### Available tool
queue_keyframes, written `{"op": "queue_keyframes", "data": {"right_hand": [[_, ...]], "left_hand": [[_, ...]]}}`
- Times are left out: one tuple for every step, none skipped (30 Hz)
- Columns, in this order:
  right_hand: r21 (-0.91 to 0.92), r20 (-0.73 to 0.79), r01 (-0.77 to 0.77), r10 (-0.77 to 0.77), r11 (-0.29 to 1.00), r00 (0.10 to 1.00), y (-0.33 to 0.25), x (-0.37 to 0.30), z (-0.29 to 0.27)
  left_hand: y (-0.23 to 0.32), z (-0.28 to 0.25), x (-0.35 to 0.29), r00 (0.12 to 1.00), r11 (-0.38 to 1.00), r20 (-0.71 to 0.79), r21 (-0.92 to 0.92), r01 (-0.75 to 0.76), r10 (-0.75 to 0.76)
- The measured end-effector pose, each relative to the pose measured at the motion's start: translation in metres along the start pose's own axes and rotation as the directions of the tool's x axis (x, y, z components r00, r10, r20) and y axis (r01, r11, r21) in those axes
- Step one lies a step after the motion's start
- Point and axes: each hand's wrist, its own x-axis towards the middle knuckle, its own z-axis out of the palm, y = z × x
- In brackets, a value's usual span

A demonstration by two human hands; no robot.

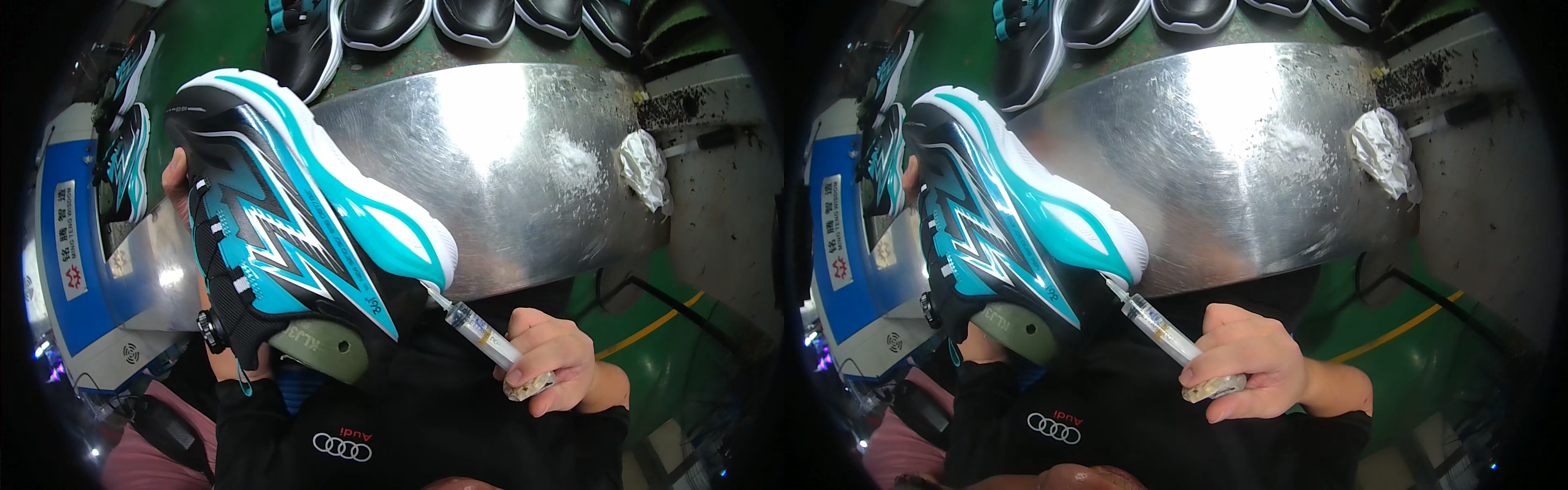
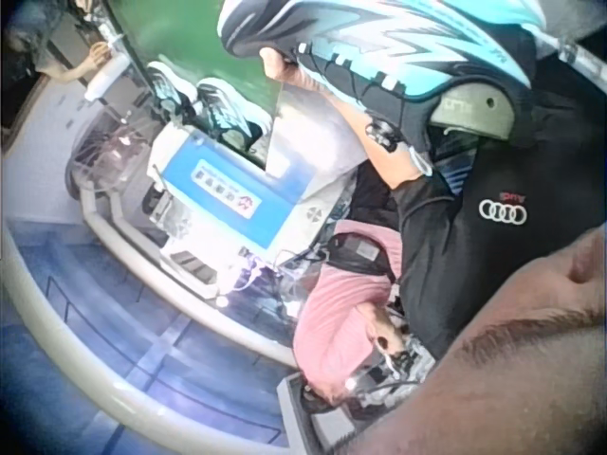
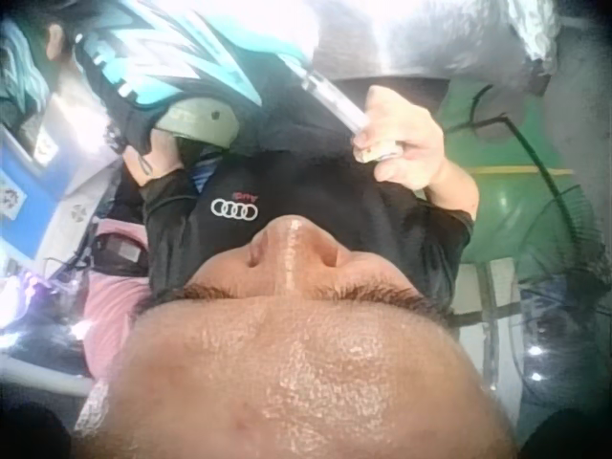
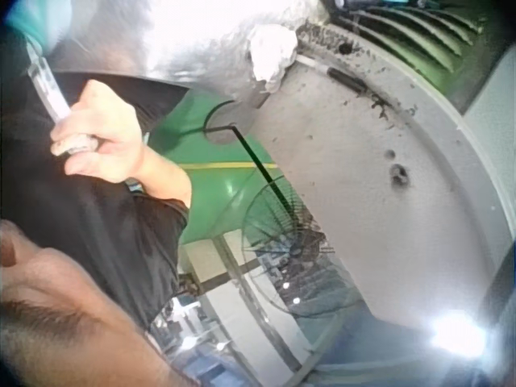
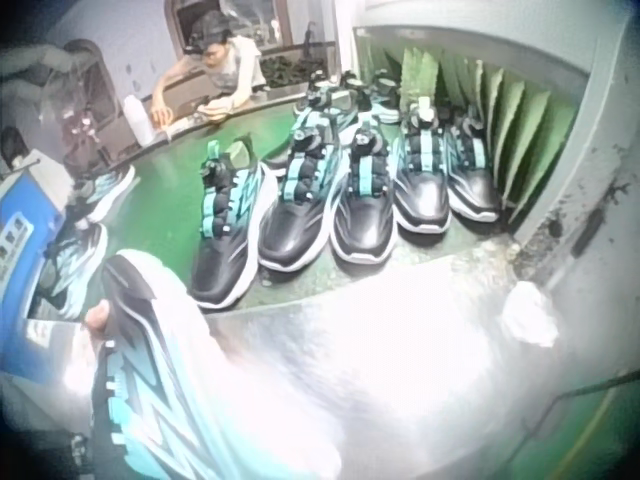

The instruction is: The person applies glue around the soles of shoes using a syringe applicator, refilling the syringe from a bottle, and moves the shoes along the conveyor belt.

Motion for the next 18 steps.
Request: {"op": "queue_keyframes", "data": {"right_hand": [[0.039,0.012,0.015,-0.016,0.999,1.000,-0.002,0.001,0.002],[0.072,0.030,0.024,-0.026,0.997,0.999,-0.004,0.003,0.004],[0.075,0.030,0.025,-0.027,0.997,0.999,-0.003,0.004,0.005],[0.069,0.041,0.020,-0.023,0.997,0.999,-0.001,0.004,0.006],[0.031,-0.008,0.015,-0.015,0.999,1.000,0.005,0.000,0.002],[-0.020,-0.055,0.006,-0.007,1.000,0.998,0.013,-0.005,-0.001],[-0.033,-0.083,0.005,-0.008,0.999,0.996,0.016,-0.007,-0.004],[-0.005,-0.053,0.011,-0.011,1.000,0.999,0.016,-0.005,-0.004],[0.021,-0.044,0.026,-0.025,0.999,0.999,0.017,-0.001,-0.001],[0.010,-0.043,0.027,-0.026,1.000,0.999,0.020,0.000,0.001],[-0.001,-0.042,0.026,-0.026,1.000,0.999,0.022,0.002,0.003],[0.000,-0.051,0.027,-0.027,1.000,0.998,0.024,0.004,0.006],[0.001,-0.063,0.029,-0.029,1.000,0.998,0.027,0.005,0.009],[-0.034,-0.091,0.053,-0.055,0.998,0.994,0.031,0.006,0.013],[-0.064,-0.113,0.078,-0.085,0.995,0.990,0.033,0.008,0.016],[-0.093,-0.118,0.085,-0.096,0.992,0.988,0.033,0.010,0.017],[-0.084,-0.123,0.092,-0.102,0.992,0.987,0.033,0.011,0.018],[-0.105,-0.132,0.092,-0.106,0.990,0.986,0.035,0.011,0.022]], "left_hand": [[0.008,0.012,-0.015,0.999,0.999,-0.041,0.043,-0.024,0.026],[0.016,0.023,-0.030,0.996,0.995,-0.076,0.091,-0.043,0.050],[0.018,0.024,-0.034,0.994,0.992,-0.098,0.116,-0.046,0.057],[0.021,0.025,-0.043,0.989,0.987,-0.125,0.155,-0.054,0.074],[0.009,0.009,-0.030,0.991,0.988,-0.124,0.152,-0.022,0.041],[-0.002,-0.006,-0.019,0.992,0.986,-0.128,0.165,0.009,0.013],[-0.004,-0.007,-0.022,0.988,0.981,-0.157,0.194,0.027,0.004],[0.006,-0.002,-0.041,0.979,0.969,-0.201,0.245,0.015,0.036],[0.017,0.004,-0.066,0.967,0.958,-0.244,0.286,-0.001,0.073],[0.021,0.003,-0.080,0.958,0.952,-0.272,0.305,0.001,0.086],[0.026,-0.001,-0.091,0.951,0.946,-0.294,0.325,0.006,0.096],[0.029,-0.006,-0.104,0.943,0.939,-0.316,0.343,0.012,0.104],[0.032,-0.009,-0.113,0.937,0.936,-0.331,0.351,0.016,0.108],[0.033,-0.013,-0.123,0.931,0.933,-0.347,0.360,0.020,0.114],[0.036,-0.016,-0.135,0.926,0.930,-0.359,0.367,0.022,0.120],[0.039,-0.016,-0.147,0.919,0.927,-0.374,0.374,0.026,0.125],[0.039,-0.016,-0.160,0.916,0.925,-0.383,0.379,0.034,0.123],[0.035,-0.026,-0.171,0.917,0.931,-0.384,0.364,0.043,0.108]]}}
